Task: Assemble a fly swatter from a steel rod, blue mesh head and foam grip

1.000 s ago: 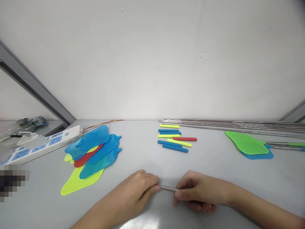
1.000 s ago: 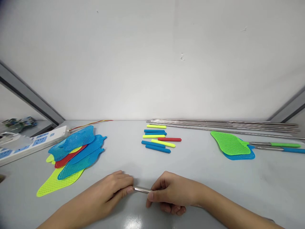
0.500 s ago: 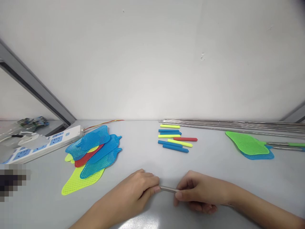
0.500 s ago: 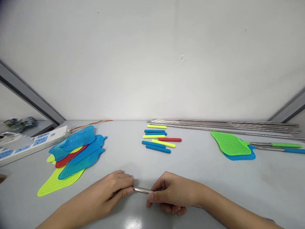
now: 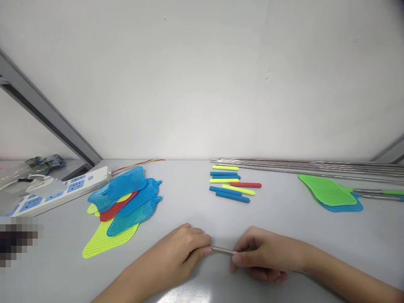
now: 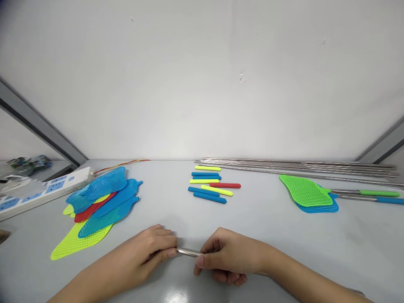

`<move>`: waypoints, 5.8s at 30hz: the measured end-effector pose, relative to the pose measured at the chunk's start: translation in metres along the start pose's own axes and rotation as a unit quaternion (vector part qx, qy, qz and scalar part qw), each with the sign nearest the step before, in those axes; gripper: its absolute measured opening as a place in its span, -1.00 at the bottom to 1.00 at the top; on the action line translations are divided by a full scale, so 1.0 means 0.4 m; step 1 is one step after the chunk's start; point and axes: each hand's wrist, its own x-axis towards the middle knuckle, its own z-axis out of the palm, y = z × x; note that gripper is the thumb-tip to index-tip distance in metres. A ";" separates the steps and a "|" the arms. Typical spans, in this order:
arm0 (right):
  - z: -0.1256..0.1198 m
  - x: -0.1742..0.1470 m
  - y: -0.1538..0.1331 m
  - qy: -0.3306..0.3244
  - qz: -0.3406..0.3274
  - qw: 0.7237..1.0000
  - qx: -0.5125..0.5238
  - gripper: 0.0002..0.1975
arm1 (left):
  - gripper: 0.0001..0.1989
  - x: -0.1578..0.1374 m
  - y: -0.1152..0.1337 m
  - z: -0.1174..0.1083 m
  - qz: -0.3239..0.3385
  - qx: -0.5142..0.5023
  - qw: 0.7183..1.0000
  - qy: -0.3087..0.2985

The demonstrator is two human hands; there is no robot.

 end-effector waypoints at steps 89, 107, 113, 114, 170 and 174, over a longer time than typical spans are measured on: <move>0.014 0.001 0.016 0.007 -0.046 0.994 -0.096 -0.77 | -0.89 0.006 0.030 0.062 0.024 0.159 0.987 -0.026; 0.045 0.001 -0.003 0.042 -0.083 0.984 -0.153 -0.70 | -0.84 0.007 0.009 0.130 0.043 0.226 0.972 0.046; 0.057 -0.003 0.000 0.047 -0.066 0.985 -0.149 -0.76 | -0.82 0.012 0.000 0.168 0.059 0.245 0.965 0.069; 0.058 -0.003 0.003 0.047 -0.066 0.985 -0.150 -0.76 | -0.81 0.013 -0.001 0.176 0.063 0.248 0.964 0.069; 0.012 0.005 0.012 -0.083 -0.003 0.996 0.044 -0.73 | -0.72 -0.019 0.018 -0.005 0.032 0.065 0.997 -0.018; 0.010 0.006 0.015 -0.080 -0.004 0.995 0.052 -0.74 | -0.73 -0.017 0.019 0.000 0.035 0.064 0.997 -0.020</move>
